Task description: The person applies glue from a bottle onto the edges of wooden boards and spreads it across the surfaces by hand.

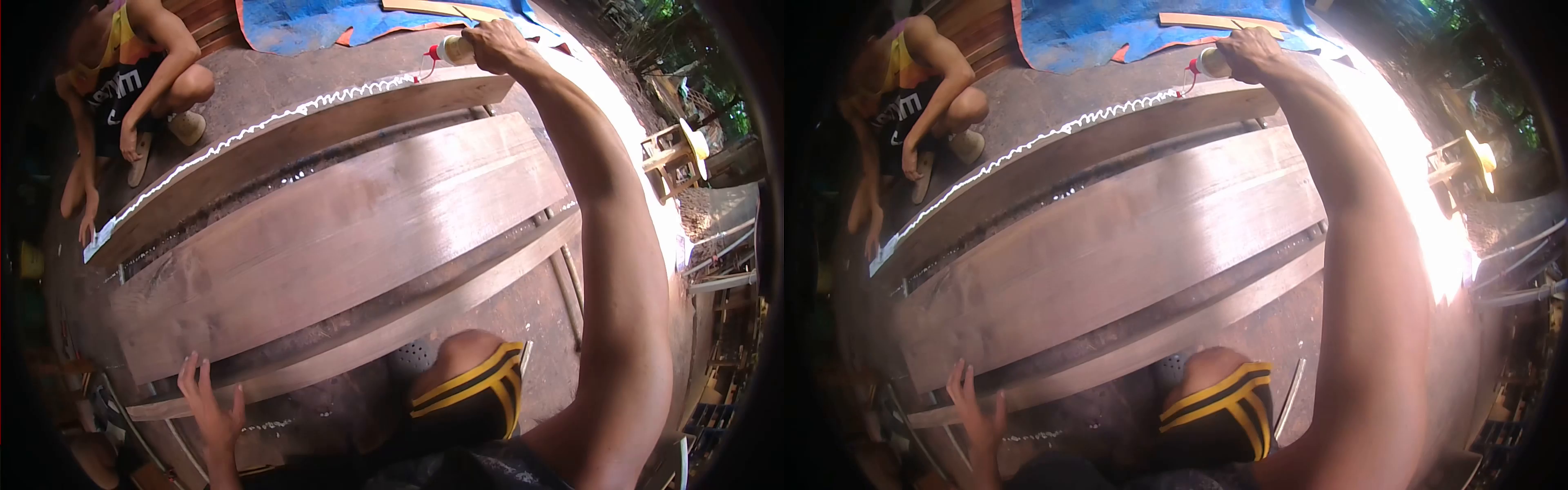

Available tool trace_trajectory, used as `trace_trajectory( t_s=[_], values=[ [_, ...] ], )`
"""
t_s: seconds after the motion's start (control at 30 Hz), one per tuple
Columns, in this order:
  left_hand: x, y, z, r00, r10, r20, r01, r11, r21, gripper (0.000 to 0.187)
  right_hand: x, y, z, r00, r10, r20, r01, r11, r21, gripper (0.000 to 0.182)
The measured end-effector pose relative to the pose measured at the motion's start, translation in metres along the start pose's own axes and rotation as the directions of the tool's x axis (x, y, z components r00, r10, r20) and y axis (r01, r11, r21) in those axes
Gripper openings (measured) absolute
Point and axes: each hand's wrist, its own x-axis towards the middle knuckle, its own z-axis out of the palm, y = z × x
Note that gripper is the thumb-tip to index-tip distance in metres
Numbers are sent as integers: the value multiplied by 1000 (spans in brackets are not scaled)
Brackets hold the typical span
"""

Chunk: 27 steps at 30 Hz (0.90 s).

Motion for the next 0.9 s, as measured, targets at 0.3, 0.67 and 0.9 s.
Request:
trace_trajectory(
  t_s=[0.3,0.67,0.9],
  values=[
    [110,72,41,981,190,44,-182,972,-149,64,7,29,24,993,-75,-95,74,997,-13,25],
    [186,169,201,968,213,132,-163,935,-315,79,-3,51,45,996,33,86,-34,999,10,32],
    [201,196,272,976,187,113,-151,952,-267,78,-4,68,64,989,45,139,-47,999,12,30]
  ],
)
